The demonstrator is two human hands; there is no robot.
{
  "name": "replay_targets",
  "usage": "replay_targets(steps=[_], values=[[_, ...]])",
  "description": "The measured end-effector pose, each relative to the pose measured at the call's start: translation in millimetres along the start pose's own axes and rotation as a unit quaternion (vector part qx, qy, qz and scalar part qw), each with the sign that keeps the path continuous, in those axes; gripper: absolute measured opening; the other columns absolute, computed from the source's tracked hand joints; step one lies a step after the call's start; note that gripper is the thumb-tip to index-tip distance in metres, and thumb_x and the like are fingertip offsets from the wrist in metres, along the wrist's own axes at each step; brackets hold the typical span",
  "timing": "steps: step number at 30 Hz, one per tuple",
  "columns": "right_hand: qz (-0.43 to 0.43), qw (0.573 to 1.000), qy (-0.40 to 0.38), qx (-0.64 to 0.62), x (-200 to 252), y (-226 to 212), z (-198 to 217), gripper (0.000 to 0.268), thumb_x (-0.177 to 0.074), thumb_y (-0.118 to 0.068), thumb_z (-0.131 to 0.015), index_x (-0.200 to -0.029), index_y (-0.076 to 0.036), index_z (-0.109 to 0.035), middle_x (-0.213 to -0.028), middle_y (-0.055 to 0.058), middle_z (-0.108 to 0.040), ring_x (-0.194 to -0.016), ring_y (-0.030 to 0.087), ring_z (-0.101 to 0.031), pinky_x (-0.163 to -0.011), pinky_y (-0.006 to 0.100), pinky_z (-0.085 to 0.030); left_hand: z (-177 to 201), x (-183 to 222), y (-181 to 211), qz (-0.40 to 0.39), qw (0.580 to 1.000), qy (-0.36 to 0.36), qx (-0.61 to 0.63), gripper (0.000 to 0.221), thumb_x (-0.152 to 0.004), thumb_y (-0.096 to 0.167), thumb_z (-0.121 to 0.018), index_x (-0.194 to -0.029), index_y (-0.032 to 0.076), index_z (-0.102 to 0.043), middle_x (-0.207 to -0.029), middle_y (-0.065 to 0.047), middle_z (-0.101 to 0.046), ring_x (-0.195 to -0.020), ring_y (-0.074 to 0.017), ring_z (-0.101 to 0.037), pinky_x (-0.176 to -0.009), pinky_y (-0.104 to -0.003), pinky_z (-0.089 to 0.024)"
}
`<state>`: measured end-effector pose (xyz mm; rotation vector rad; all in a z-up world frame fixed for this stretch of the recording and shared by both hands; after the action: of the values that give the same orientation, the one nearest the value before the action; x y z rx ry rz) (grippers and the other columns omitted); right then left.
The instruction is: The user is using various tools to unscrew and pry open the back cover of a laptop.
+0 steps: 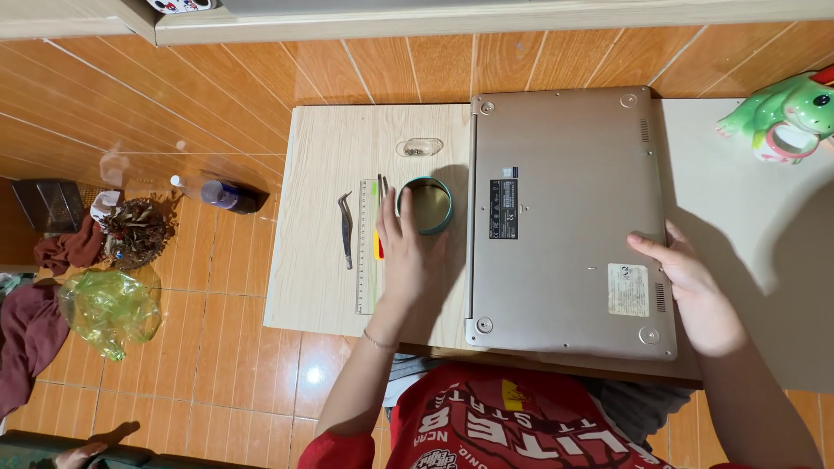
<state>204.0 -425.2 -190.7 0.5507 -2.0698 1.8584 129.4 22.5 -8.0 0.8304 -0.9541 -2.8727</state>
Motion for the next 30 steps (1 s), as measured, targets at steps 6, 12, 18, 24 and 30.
replay_targets(steps=[6, 12, 18, 24, 30], values=[[0.039, 0.996, 0.015, 0.075, 6, -11, -11, 0.045, -0.087, -0.012, -0.078, -0.128, -0.003, -0.063, -0.111, 0.003, -0.070, -0.101, 0.011, -0.066, -0.084, 0.030, -0.056, -10, 62, 19, 0.064, 0.991, -0.098, 0.059, 0.048, -0.092, 0.008, -0.069, -0.137, -0.001, -0.054, -0.130, -0.023, -0.054, -0.120, -0.0412, -0.053, -0.102, -0.047, -0.048], [0.051, 0.973, 0.071, 0.215, 24, -43, -27, 0.035, -0.089, -0.014, -0.083, -0.117, 0.002, -0.072, -0.103, 0.007, -0.074, -0.090, 0.012, -0.067, -0.080, 0.029, -0.054, -16, 58, 17, 0.012, 0.996, -0.072, 0.041, 0.052, -0.084, -0.004, -0.064, -0.135, 0.000, -0.059, -0.130, -0.024, -0.053, -0.120, -0.0427, -0.053, -0.102, -0.046, -0.049], [0.089, 0.911, 0.128, 0.381, 26, -47, -25, 0.092, -0.081, -0.036, -0.086, -0.151, 0.010, -0.047, -0.112, 0.020, -0.073, -0.100, 0.025, -0.072, -0.086, 0.035, -0.057, -28, 40, -9, 0.003, 0.996, -0.078, 0.032, 0.058, -0.082, -0.009, -0.064, -0.139, 0.000, -0.059, -0.124, -0.019, -0.059, -0.115, -0.0365, -0.056, -0.100, -0.044, -0.051], [0.181, 0.863, 0.140, 0.451, 36, -56, -51, 0.130, -0.069, -0.044, -0.094, -0.156, 0.021, -0.023, -0.137, 0.037, -0.055, -0.125, 0.041, -0.060, -0.099, 0.043, -0.051, 7, -3, -41, -0.045, 0.998, 0.031, 0.037, 0.027, -0.093, -0.009, -0.063, -0.116, 0.003, -0.069, -0.113, -0.015, -0.066, -0.103, -0.0325, -0.063, -0.090, -0.041, -0.053], [0.185, 0.864, 0.167, 0.437, 54, -58, -62, 0.117, -0.074, -0.047, -0.089, -0.155, 0.018, -0.036, -0.140, 0.035, -0.057, -0.127, 0.041, -0.062, -0.102, 0.045, -0.051, -4, -85, -130, -0.033, 0.999, 0.013, -0.031, 0.020, -0.091, -0.003, -0.068, -0.109, 0.003, -0.076, -0.105, -0.012, -0.070, -0.098, -0.0325, -0.062, -0.088, -0.043, -0.053]])
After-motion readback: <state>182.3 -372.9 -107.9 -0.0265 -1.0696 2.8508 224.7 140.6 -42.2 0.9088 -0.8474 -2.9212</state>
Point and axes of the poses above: each hand's wrist, its own x-axis away from the middle knuckle, its own z-axis out of the back of the hand, y = z × x, the point moved 7 cm from there along -x, towards the middle knuckle
